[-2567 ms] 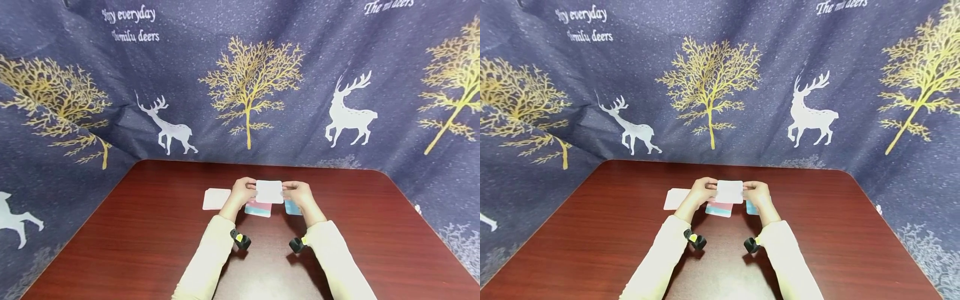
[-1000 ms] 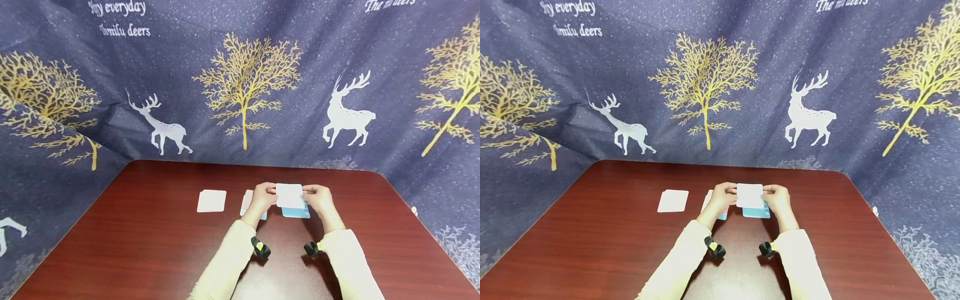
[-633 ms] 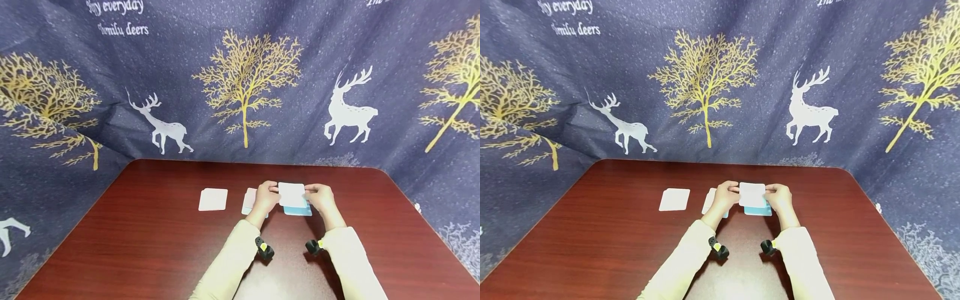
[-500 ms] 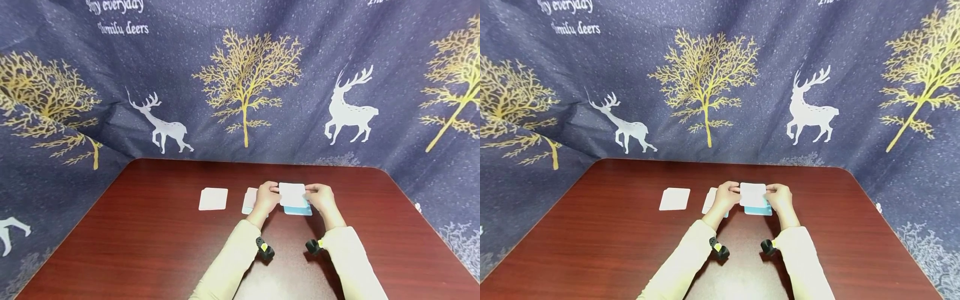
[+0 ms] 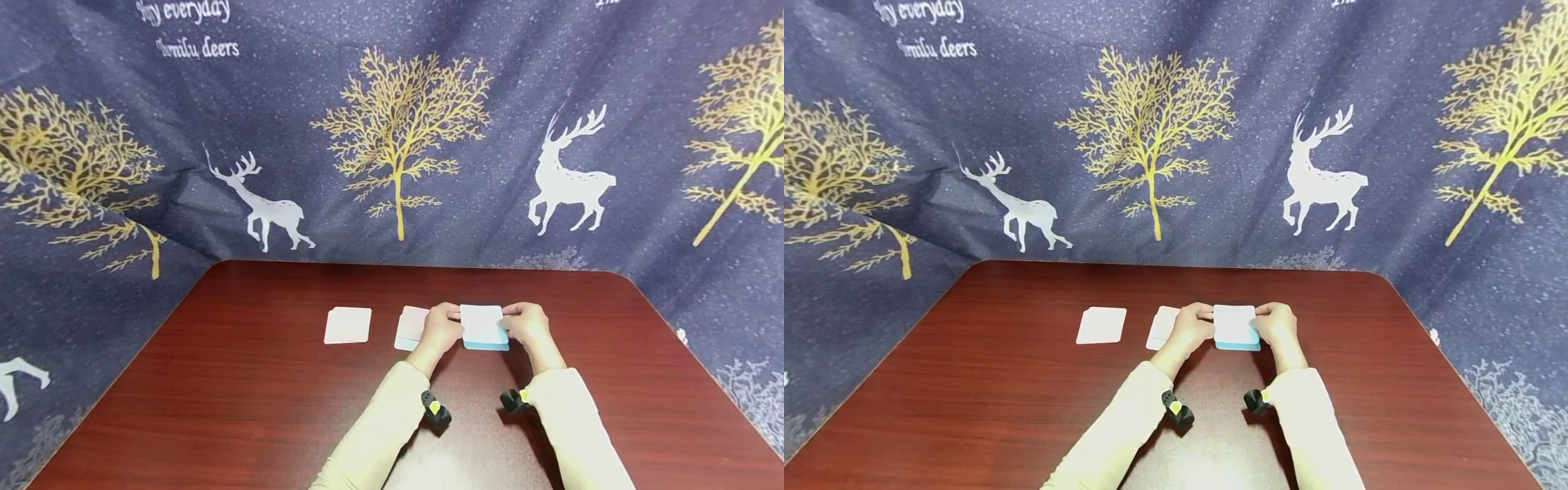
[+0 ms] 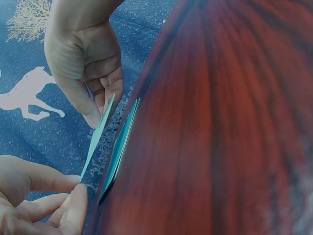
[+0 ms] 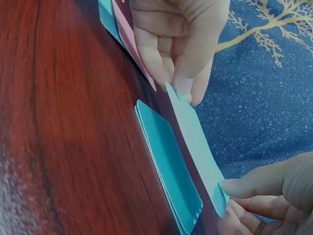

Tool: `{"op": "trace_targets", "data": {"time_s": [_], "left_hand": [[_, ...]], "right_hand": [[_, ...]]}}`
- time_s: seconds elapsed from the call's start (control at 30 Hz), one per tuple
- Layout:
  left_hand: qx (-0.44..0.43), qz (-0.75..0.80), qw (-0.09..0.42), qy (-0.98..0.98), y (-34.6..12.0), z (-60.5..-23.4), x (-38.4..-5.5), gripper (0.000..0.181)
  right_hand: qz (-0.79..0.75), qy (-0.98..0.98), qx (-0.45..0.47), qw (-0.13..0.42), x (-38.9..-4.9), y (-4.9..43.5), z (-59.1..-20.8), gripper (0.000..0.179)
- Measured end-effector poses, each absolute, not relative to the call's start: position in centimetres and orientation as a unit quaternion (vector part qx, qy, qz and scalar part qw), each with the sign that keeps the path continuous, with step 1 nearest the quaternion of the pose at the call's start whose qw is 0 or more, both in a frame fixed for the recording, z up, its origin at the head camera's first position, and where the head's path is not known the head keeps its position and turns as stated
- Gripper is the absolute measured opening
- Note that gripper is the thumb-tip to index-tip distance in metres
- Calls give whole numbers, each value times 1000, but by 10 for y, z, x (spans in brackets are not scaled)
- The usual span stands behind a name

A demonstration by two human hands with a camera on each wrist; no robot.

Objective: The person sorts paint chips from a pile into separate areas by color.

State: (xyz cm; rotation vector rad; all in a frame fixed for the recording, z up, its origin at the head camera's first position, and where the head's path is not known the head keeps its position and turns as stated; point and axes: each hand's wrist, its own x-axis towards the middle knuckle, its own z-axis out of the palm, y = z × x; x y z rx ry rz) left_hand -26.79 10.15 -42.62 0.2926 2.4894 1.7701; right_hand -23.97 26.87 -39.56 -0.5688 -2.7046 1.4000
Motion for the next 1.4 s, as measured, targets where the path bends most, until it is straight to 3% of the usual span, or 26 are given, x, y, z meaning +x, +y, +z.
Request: {"op": "trace_targets", "data": {"time_s": [1.03, 1.4], "left_hand": [[104, 532, 78, 837, 102, -427, -266, 40], [114, 519, 44, 846, 103, -421, -262, 34]], "right_hand": [[398, -903, -163, 3, -238, 271, -401, 37], [384, -909, -161, -3, -236, 273, -396, 40]]}}
